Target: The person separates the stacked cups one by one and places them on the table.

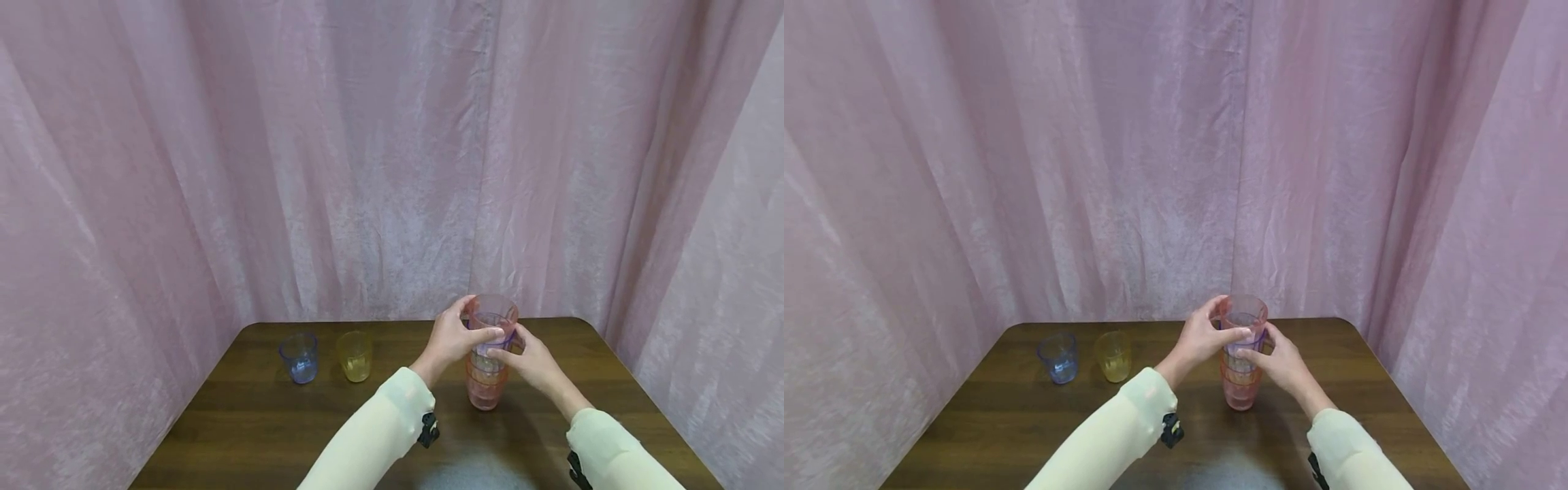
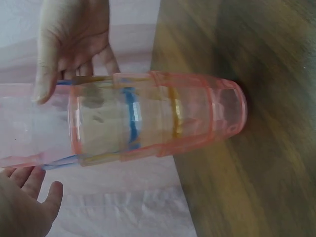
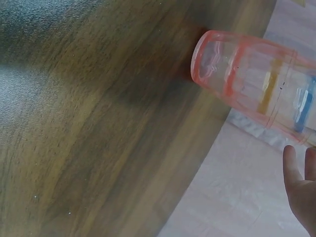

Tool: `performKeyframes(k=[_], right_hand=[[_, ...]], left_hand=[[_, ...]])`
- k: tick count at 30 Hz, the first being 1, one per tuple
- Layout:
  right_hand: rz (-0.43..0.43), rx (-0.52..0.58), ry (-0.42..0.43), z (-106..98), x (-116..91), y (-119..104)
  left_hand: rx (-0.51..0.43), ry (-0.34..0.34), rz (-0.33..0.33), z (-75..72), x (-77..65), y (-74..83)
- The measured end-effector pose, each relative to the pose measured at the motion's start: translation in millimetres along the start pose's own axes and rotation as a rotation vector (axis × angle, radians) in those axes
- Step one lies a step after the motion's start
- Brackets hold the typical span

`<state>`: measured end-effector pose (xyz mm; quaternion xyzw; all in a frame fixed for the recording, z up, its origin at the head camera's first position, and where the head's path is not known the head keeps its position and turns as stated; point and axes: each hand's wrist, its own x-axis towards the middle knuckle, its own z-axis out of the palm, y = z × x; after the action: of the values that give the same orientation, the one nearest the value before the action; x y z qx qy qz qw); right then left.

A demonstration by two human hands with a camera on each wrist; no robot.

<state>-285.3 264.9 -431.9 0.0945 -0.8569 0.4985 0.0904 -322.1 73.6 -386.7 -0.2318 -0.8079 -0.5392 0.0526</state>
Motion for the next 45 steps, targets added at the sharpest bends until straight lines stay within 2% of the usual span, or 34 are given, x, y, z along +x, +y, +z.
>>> performKeyframes(k=[10, 19, 25, 31, 38, 45], right_hand=[[0.017, 0.031, -0.028, -4, -1, -2], [0.042, 0.034, -0.043, -5, -1, -2], [0.059, 0.025, -0.037, -6, -1, -2], [0.072, 0.017, -0.043, -7, -2, -3], [0.076, 0.014, -0.046, -8, -3, -2], [0.071, 0.015, -0.040, -7, -3, -1]], left_hand=[[-0.162, 0.017, 0.035, -13.1, 5.4, 21.5], [-0.212, 0.093, 0.063, -45.1, 19.0, 28.4], [-0.200, 0.180, 0.058, -62.2, 24.9, 19.7], [-0.207, 0.236, 0.033, -71.7, 27.2, 5.6], [-0.206, 0.273, -0.004, -75.4, 26.7, -9.3], [-0.184, 0.322, -0.015, -71.4, 25.1, -27.0]])
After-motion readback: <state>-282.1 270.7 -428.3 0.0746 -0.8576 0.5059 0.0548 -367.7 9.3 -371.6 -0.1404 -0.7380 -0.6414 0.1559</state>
